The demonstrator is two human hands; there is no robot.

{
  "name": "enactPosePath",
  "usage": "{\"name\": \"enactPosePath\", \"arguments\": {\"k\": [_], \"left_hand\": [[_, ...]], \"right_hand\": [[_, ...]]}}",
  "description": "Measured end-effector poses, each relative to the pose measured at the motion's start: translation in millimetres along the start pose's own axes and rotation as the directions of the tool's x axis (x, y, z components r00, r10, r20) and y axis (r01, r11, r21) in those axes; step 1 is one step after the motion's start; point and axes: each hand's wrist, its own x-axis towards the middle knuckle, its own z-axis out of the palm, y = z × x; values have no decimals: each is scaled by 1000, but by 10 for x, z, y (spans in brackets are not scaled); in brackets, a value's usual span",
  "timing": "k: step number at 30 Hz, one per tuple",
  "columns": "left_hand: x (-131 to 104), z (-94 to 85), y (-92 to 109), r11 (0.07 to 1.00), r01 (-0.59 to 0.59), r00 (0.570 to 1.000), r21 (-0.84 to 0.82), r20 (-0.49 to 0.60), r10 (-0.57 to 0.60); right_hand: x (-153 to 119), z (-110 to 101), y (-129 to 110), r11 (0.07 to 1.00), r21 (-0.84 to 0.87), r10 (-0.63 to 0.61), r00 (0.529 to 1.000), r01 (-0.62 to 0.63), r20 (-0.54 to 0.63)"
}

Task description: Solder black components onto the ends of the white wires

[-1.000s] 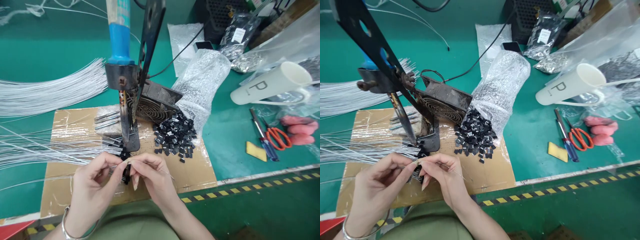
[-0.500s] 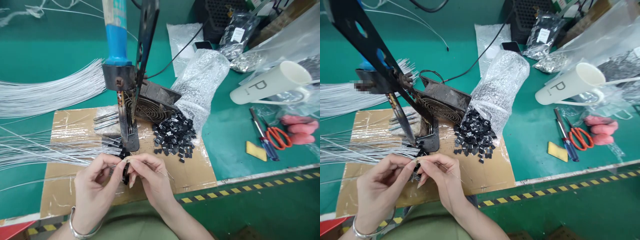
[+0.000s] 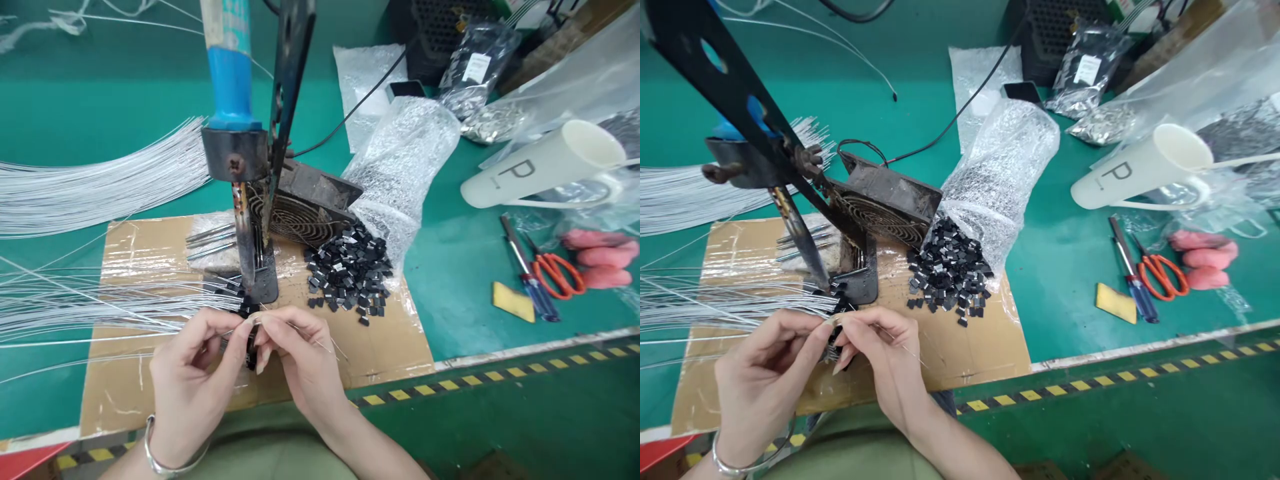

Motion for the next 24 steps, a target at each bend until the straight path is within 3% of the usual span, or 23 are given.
{"name": "enactPosePath", "arguments": {"k": [7, 11, 18, 24], "left_hand": [[-15, 62, 90, 992, 106, 991, -75, -79, -111], [25, 26, 87, 995, 63, 996, -76, -64, -68], [46, -9, 69, 998, 37, 998, -54, -55, -40], [33, -20, 67, 1000, 10, 997, -5, -74, -10]], "right_hand": [[16, 15, -24, 1000, 1, -9, 1000, 9, -1], [21, -13, -46, 1000, 14, -5, 1000, 5, 14], [-5, -61, 0, 989, -128, -67, 996, 75, 63], [-14, -58, 14, 991, -112, -61, 996, 67, 59]]}}
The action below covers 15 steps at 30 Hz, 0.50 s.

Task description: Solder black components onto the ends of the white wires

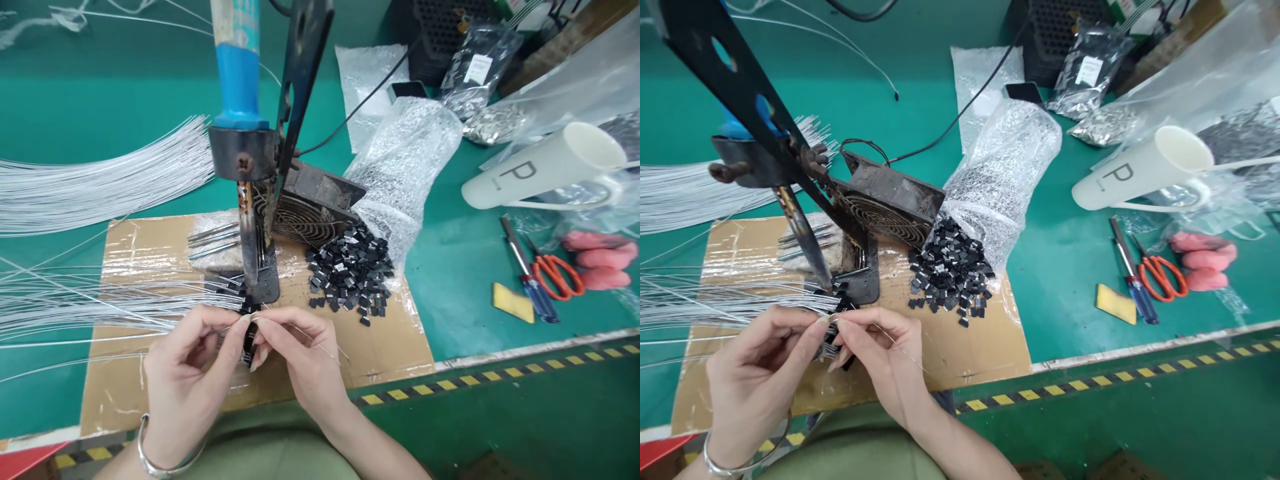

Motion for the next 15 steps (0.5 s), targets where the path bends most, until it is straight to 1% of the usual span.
{"name": "enactPosePath", "arguments": {"k": [4, 10, 15], "left_hand": [[1, -4, 29, 999, -27, 1000, 17, 7, 27], [-25, 18, 44, 1000, 24, 999, -7, -21, -25], [-38, 26, 40, 1000, 9, 1000, 13, -8, -9]], "right_hand": [[6, 9, -19, 1000, 10, 7, 1000, -7, 6], [5, 11, -49, 1000, -17, 12, 1000, -13, -19], [-1, 10, -70, 1000, -28, 7, 1000, -8, -25]]}}
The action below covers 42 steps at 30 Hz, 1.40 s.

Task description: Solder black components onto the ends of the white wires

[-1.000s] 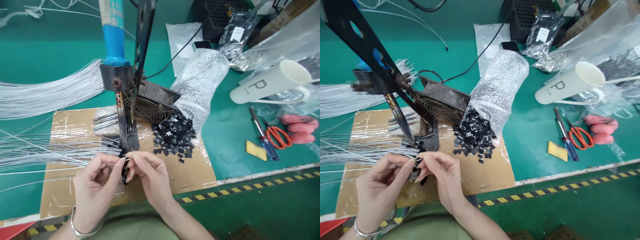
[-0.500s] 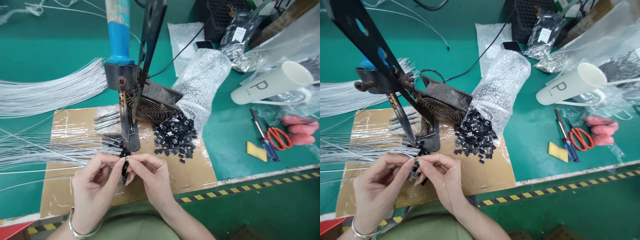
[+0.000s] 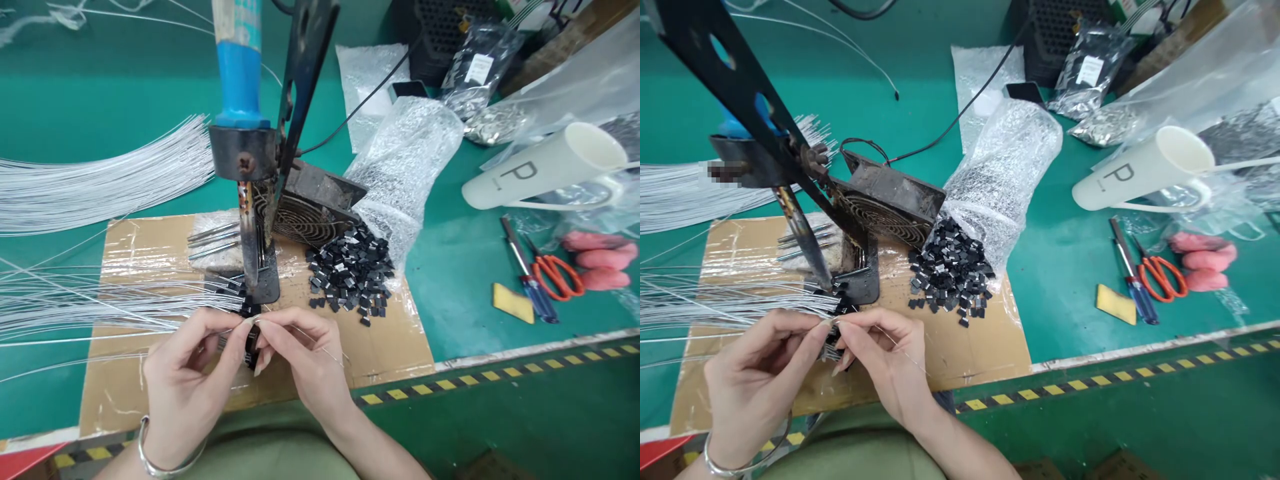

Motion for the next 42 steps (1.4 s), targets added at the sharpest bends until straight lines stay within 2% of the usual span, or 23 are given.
{"name": "enactPosePath", "arguments": {"k": [5, 10, 13, 20, 27, 32, 36, 39, 41, 42], "left_hand": [[6, -24, -13, 998, -51, 999, 43, 14, 51], [40, -89, -58, 987, -149, 984, 55, 111, 143], [49, -94, -50, 983, -169, 979, 64, 126, 160], [11, -13, 2, 997, -63, 997, 46, 45, 60], [16, 23, -56, 981, -167, 986, 95, 10, 167], [-11, 58, -76, 984, -155, 987, 88, -16, 157], [-14, 65, -91, 991, -119, 992, 64, -19, 121], [3, 50, -98, 996, -80, 997, 48, 2, 80], [14, 41, -92, 1000, -25, 1000, 6, 9, 25], [17, 39, -86, 1000, 7, 1000, -21, 8, -7]], "right_hand": [[23, -17, -47, 999, 15, 49, 999, -49, 6], [63, -57, -142, 986, 50, 157, 985, -161, 64], [75, -78, -179, 982, 36, 184, 980, -187, 78], [66, -87, -141, 983, 49, 173, 982, -177, 81], [40, -24, -75, 982, 114, 149, 988, -152, 40], [18, 42, -13, 977, 174, 124, 992, -121, -10], [3, 60, 45, 982, 158, 110, 993, -103, -36], [-22, -18, 13, 998, 45, 41, 999, -40, -31], [-42, -146, -67, 985, -145, -111, 991, 99, -76], [-51, -231, -120, 938, -286, -236, 965, 194, -118]]}}
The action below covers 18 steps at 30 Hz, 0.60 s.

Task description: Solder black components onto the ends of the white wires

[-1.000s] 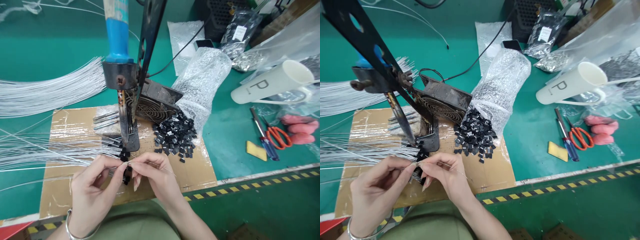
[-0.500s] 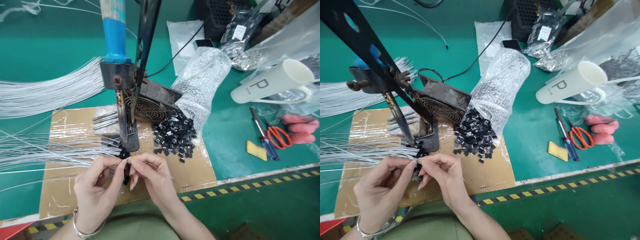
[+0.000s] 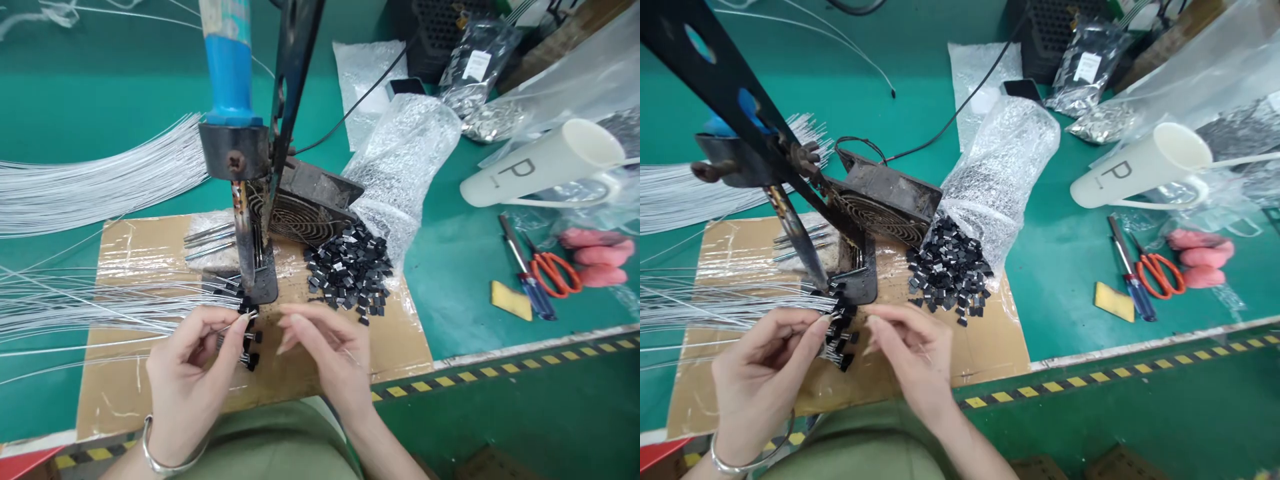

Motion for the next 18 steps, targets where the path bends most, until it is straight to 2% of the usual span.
{"name": "enactPosePath", "arguments": {"k": [1, 2, 3, 4, 6, 8, 10, 13, 15, 18], "left_hand": [[2, -1, 8, 999, 34, 999, -28, -4, -34], [4, -2, 17, 997, 65, 998, -51, -12, -66], [5, -3, 25, 994, 89, 996, -65, -18, -91], [7, -6, 31, 992, 102, 994, -71, -17, -104], [13, -19, 33, 992, 104, 994, -65, -8, -105], [19, -40, 27, 995, 86, 996, -48, 12, -86], [25, -62, 19, 996, 82, 996, -36, 22, -81], [30, -83, 14, 997, 75, 997, -18, 31, -74], [33, -89, 13, 998, 65, 997, -2, 36, -65], [33, -95, 13, 998, 57, 998, 18, 40, -57]], "right_hand": [[19, -106, -26, 978, -172, -131, 989, 118, -66], [43, -214, -49, 910, -356, -264, 959, 212, -103], [68, -320, -66, 805, -521, -384, 919, 285, -90], [94, -415, -76, 673, -652, -477, 879, 351, -19], [141, -557, -72, 442, -775, -546, 821, 452, 168], [173, -626, -47, 312, -787, -551, 776, 532, 307], [190, -640, -17, 250, -771, -560, 737, 585, 378], [195, -622, 16, 193, -762, -582, 697, 618, 419], [191, -611, 32, 185, -770, -581, 700, 611, 416], [184, -594, 55, 210, -787, -564, 729, 580, 387]]}}
